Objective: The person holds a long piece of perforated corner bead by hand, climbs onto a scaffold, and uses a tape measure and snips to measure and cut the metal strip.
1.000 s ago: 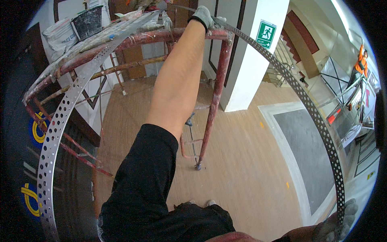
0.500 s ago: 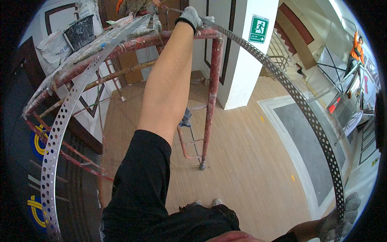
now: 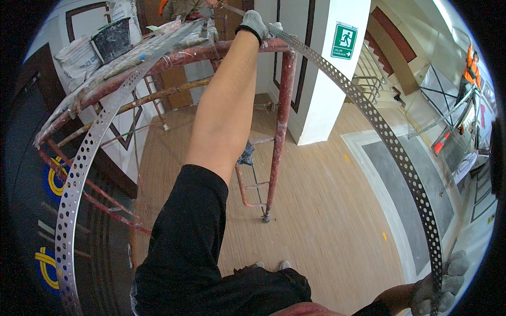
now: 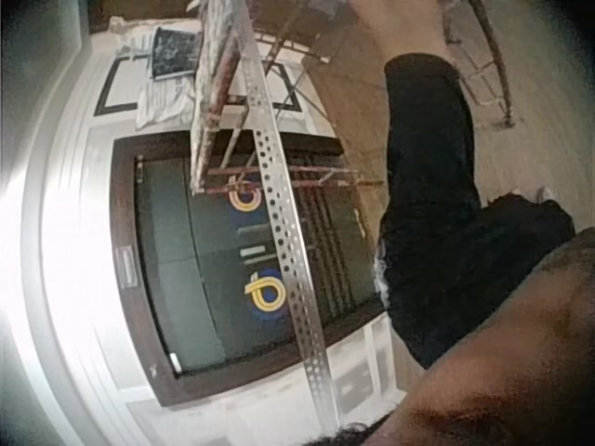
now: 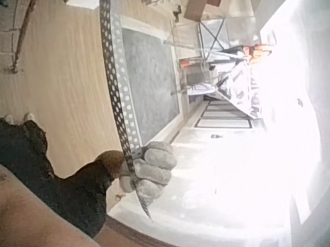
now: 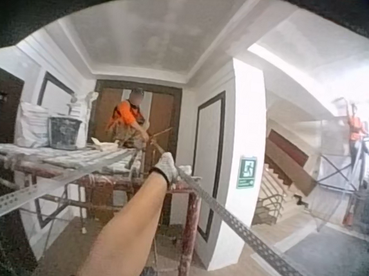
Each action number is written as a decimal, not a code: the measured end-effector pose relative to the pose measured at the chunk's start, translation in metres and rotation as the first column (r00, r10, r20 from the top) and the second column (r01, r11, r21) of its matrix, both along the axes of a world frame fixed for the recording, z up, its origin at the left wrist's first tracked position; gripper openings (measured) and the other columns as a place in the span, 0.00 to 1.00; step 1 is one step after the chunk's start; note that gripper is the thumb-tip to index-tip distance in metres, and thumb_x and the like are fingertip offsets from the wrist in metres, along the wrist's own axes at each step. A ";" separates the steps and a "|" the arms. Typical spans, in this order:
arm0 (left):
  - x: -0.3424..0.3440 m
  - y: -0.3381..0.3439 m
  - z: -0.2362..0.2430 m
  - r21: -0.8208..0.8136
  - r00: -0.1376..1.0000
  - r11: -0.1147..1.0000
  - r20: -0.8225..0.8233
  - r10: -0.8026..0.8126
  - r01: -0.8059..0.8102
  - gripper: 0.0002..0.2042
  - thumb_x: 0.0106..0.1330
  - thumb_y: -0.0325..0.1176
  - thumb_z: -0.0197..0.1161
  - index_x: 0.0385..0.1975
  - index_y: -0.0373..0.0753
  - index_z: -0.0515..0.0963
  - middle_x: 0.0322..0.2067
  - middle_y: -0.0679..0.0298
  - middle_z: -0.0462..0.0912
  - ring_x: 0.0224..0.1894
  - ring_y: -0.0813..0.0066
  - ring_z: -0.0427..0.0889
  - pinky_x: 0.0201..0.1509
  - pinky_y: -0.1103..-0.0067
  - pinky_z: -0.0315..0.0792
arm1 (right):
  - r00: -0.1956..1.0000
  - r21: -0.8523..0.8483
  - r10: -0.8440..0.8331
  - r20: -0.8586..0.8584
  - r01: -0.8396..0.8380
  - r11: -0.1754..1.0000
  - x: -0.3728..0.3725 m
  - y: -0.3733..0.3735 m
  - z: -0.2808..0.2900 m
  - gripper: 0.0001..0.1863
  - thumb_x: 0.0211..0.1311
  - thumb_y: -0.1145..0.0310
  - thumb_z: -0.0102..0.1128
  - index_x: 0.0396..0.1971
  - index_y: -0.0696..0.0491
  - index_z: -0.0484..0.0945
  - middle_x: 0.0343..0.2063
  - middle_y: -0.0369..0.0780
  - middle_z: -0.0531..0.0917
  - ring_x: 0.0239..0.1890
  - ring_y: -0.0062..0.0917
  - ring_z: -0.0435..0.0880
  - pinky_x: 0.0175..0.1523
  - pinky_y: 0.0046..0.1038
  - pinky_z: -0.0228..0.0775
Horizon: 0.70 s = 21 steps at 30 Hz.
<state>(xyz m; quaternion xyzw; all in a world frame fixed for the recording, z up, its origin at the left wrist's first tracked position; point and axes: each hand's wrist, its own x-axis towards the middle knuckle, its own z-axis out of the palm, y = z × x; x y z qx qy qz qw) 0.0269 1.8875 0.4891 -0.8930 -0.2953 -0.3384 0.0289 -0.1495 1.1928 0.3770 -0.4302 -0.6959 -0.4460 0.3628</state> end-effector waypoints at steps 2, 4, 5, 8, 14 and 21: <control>0.000 0.001 0.000 -0.027 0.996 0.999 -0.084 0.035 -0.037 0.18 0.65 0.46 0.67 0.47 0.40 0.85 0.49 0.50 0.86 0.55 0.57 0.84 0.59 0.69 0.77 | 1.000 0.023 0.000 -0.016 0.001 1.000 0.006 -0.004 -0.010 0.15 0.62 0.55 0.65 0.34 0.47 0.69 0.30 0.37 0.76 0.28 0.33 0.70 0.22 0.34 0.51; 0.002 0.003 -0.001 0.004 0.974 0.997 -0.214 0.073 -0.074 0.19 0.67 0.48 0.64 0.51 0.43 0.84 0.51 0.54 0.86 0.55 0.60 0.84 0.58 0.70 0.77 | 0.988 0.107 -0.075 -0.134 0.090 0.990 0.007 -0.011 -0.027 0.22 0.64 0.53 0.63 0.42 0.53 0.67 0.39 0.45 0.74 0.37 0.40 0.69 0.35 0.41 0.50; 0.004 0.006 0.000 0.047 0.952 0.996 -0.292 0.092 -0.081 0.20 0.68 0.49 0.63 0.53 0.44 0.83 0.52 0.55 0.85 0.55 0.61 0.84 0.58 0.70 0.77 | 0.959 0.169 -0.139 -0.246 0.184 0.968 -0.001 -0.014 -0.040 0.28 0.66 0.50 0.60 0.51 0.59 0.65 0.47 0.52 0.72 0.47 0.46 0.68 0.49 0.48 0.50; 0.012 0.017 -0.001 0.149 0.934 0.975 -0.295 0.202 -0.164 0.22 0.72 0.51 0.57 0.57 0.44 0.81 0.54 0.56 0.84 0.55 0.67 0.84 0.56 0.73 0.77 | 0.843 0.293 -0.247 -0.478 0.418 0.860 -0.009 -0.017 -0.063 0.44 0.69 0.44 0.55 0.67 0.69 0.60 0.63 0.66 0.67 0.67 0.59 0.68 0.75 0.61 0.52; 0.022 0.005 -0.007 0.361 0.743 0.649 0.331 0.581 -0.669 0.12 0.70 0.39 0.60 0.43 0.37 0.82 0.42 0.57 0.83 0.48 0.63 0.82 0.51 0.62 0.75 | 0.719 0.476 -0.192 -0.668 0.611 0.633 -0.007 0.023 -0.062 0.46 0.69 0.40 0.54 0.69 0.67 0.58 0.66 0.59 0.67 0.64 0.56 0.72 0.70 0.56 0.64; -0.035 -0.150 -0.053 0.405 -0.069 0.732 0.894 -0.443 0.548 0.14 0.79 0.36 0.52 0.51 0.31 0.77 0.42 0.57 0.81 0.46 0.66 0.79 0.50 0.70 0.74 | 0.880 0.483 0.008 -0.474 0.253 0.838 -0.004 -0.001 -0.063 0.41 0.68 0.43 0.57 0.67 0.61 0.63 0.64 0.54 0.70 0.67 0.55 0.68 0.74 0.60 0.54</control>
